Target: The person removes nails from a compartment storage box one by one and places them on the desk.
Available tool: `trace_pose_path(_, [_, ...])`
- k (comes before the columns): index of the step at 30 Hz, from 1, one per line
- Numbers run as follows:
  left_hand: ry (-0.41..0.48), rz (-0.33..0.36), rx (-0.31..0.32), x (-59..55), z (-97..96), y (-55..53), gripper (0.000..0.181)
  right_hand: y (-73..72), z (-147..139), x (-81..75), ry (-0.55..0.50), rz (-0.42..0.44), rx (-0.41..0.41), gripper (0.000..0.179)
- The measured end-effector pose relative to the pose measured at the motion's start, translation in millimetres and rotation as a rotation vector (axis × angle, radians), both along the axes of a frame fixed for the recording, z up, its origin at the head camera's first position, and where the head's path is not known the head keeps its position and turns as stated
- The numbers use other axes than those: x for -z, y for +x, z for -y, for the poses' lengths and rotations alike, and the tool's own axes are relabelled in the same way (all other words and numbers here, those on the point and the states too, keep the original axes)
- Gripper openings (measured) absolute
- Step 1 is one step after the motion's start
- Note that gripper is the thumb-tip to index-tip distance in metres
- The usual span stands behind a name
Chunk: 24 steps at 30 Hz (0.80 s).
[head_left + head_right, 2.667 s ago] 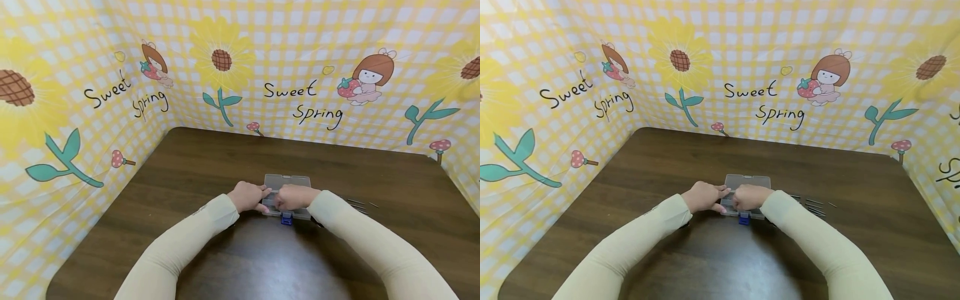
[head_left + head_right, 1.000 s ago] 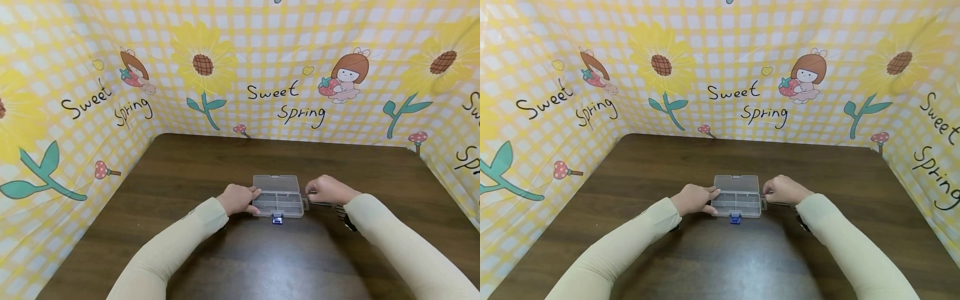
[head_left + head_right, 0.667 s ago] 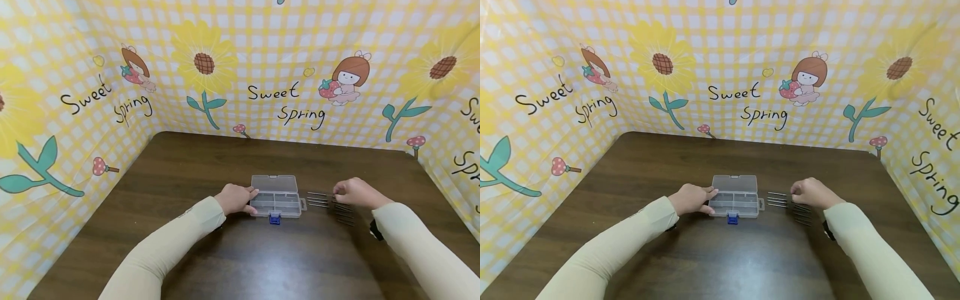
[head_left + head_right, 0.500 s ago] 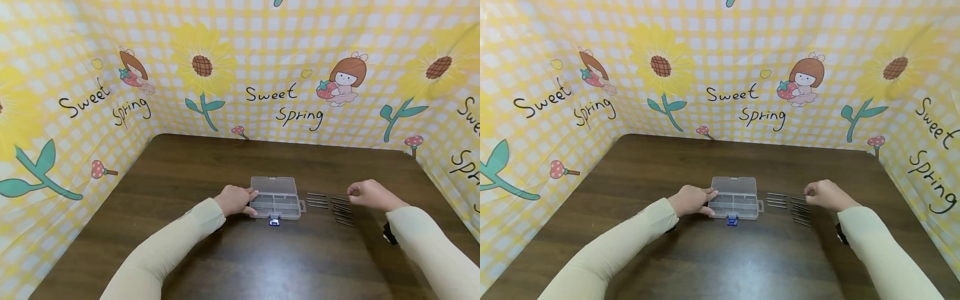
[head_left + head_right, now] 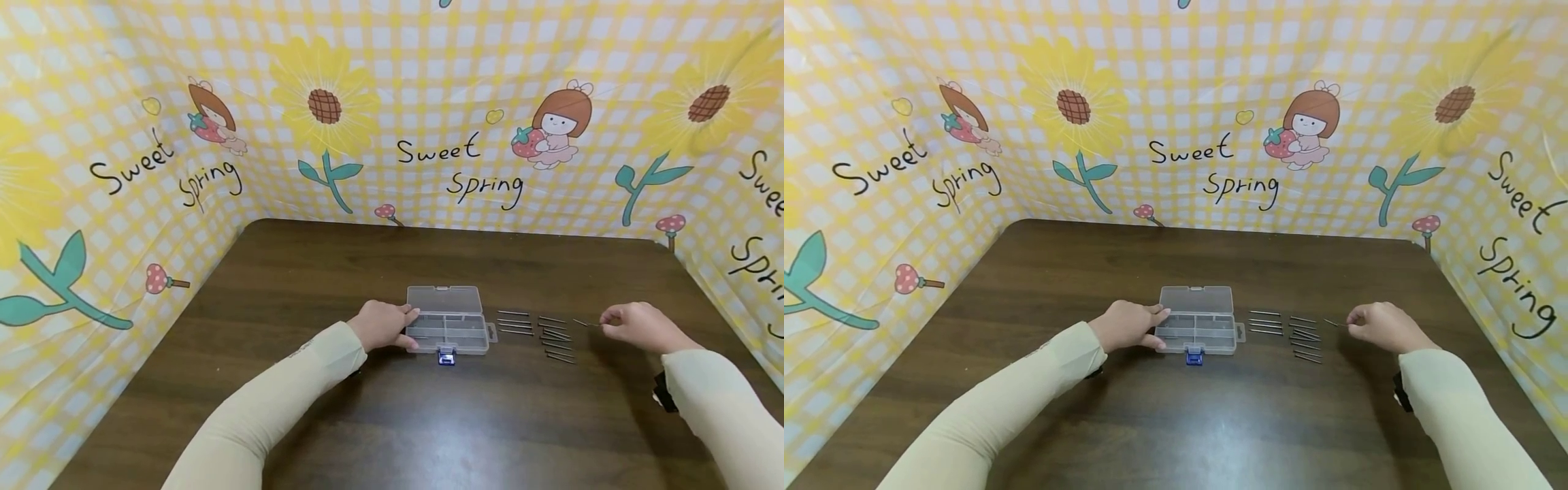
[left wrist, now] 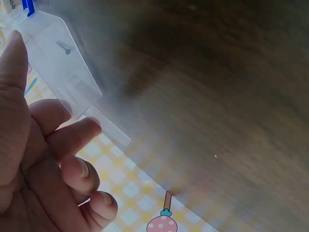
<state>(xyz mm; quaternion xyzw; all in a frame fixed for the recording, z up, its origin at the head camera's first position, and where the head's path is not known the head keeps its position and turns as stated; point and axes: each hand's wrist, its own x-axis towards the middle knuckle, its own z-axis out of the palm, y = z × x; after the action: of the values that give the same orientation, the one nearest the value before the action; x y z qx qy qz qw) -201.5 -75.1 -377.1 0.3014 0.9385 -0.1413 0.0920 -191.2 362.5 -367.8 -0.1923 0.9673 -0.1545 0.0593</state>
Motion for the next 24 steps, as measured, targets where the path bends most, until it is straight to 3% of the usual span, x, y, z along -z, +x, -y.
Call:
trace_pose_path(11, [0.006,-0.028,0.027,3.9,0.5,1.8,0.073,-4.7,5,15.7,0.022,0.064,-0.01,0.01])
trace_pose_path(24, [0.014,-0.003,0.009,-2.1,-2.5,-0.3,0.074,-15.2,5,12.8,0.106,0.126,-0.03,0.012])
